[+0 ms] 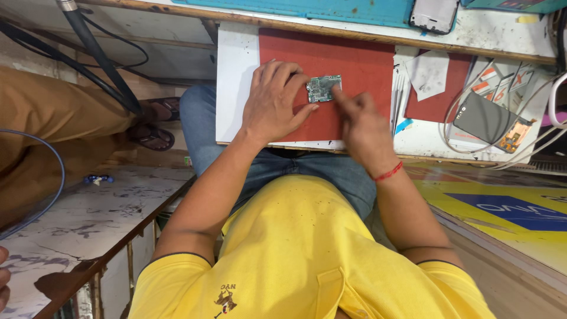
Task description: The person repeatedly scrubs a small green circuit board with a toothbrush on a red mat. They hold the board with one hand and scrub with the other, occasionally flipping the board over to clean different sides.
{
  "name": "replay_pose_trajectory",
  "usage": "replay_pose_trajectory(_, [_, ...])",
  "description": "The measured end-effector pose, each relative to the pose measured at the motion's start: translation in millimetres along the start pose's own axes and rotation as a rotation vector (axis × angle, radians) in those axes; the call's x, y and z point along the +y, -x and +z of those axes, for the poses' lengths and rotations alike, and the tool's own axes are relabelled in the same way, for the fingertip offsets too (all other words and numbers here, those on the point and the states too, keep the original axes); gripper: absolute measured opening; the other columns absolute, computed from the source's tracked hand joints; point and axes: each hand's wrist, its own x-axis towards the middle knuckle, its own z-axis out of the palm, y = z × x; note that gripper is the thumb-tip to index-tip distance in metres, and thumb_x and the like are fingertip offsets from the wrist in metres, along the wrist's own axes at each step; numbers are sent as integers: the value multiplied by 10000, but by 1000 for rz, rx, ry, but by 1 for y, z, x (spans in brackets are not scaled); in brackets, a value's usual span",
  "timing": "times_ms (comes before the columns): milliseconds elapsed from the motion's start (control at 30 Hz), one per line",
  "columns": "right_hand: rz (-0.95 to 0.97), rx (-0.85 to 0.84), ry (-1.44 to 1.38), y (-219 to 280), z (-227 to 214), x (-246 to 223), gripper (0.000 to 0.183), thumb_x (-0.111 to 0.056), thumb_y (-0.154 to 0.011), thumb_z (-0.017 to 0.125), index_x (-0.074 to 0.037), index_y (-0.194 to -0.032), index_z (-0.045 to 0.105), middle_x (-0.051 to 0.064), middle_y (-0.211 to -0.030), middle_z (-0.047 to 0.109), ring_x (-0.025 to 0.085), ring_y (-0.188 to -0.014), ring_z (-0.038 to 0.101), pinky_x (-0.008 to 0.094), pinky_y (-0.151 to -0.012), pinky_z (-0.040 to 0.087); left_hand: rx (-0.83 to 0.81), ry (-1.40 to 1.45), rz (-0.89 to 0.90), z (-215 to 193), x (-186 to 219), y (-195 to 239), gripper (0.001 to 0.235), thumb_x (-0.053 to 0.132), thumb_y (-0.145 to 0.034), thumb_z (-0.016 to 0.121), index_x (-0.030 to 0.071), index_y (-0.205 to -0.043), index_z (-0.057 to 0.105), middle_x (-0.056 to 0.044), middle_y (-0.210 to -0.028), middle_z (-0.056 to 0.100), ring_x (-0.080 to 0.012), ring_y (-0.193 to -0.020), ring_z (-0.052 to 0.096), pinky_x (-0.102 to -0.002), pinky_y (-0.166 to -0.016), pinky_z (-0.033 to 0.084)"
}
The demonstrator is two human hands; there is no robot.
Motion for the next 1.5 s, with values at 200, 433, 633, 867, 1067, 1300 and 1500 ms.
replay_pose_trajectory(200, [-60, -53, -25, 0, 5, -3, 475, -81, -988, 599, -164, -1455, 610, 179, -1051, 619, 405, -788, 663, 503, -663, 533, -2, -32, -7, -3, -1, 2, 481, 372, -857, 845, 74, -1198, 682, -71, -1216, 578, -292, -1202, 520, -489, -1098, 372])
replay_pose_trajectory(433, [30, -44, 15, -7, 5, -1, 519, -56, -960, 574, -142, -1472, 589, 188, -1089, 611, 417, -811, 665, 509, -673, 538, -8, -26, -29, -9, 5, -4, 497, 355, -815, 827, 62, -1193, 689, -83, -1186, 581, -300, -1166, 517, -494, -1032, 375])
replay_pose_trajectory(633, [91, 8, -19, -2, 3, 3, 413, -119, -1055, 592, -152, -1467, 587, 209, -1066, 600, 423, -837, 661, 515, -710, 530, 2, -76, 2, -3, 9, -3, 439, 346, -874, 815, 75, -1194, 684, -64, -1197, 577, -286, -1179, 517, -505, -1073, 373])
replay_pose_trajectory(867, [41, -61, -48, 2, 3, -2, 431, -129, -1026, 601, -165, -1455, 593, 188, -1060, 623, 407, -823, 662, 511, -689, 531, -12, -110, -2, 2, 5, -2, 450, 348, -862, 813, 66, -1187, 680, -61, -1202, 575, -292, -1179, 514, -504, -1063, 371])
replay_pose_trajectory(1067, [-41, -78, -87, -4, -1, 0, 514, -57, -957, 607, -171, -1458, 604, 186, -1023, 618, 402, -825, 666, 507, -706, 535, 4, -117, 3, -3, 5, -2, 464, 356, -878, 807, 78, -1226, 678, -47, -1223, 571, -270, -1197, 512, -492, -1099, 366])
replay_pose_trajectory(1300, [-36, -109, -47, 0, 3, -2, 521, -59, -953, 607, -159, -1465, 598, 195, -1056, 619, 415, -837, 660, 515, -706, 530, -33, -48, -10, -8, 6, -3, 477, 382, -783, 836, 60, -1089, 664, -91, -1180, 569, -313, -1178, 501, -512, -1046, 352])
replay_pose_trajectory(1500, [-65, -41, -25, -1, 9, 5, 538, -36, -969, 575, -124, -1500, 575, 212, -1112, 609, 426, -898, 657, 505, -750, 540, -11, -46, -8, -2, 4, 1, 476, 372, -853, 837, 58, -1153, 643, -79, -1224, 561, -305, -1216, 505, -522, -1130, 346])
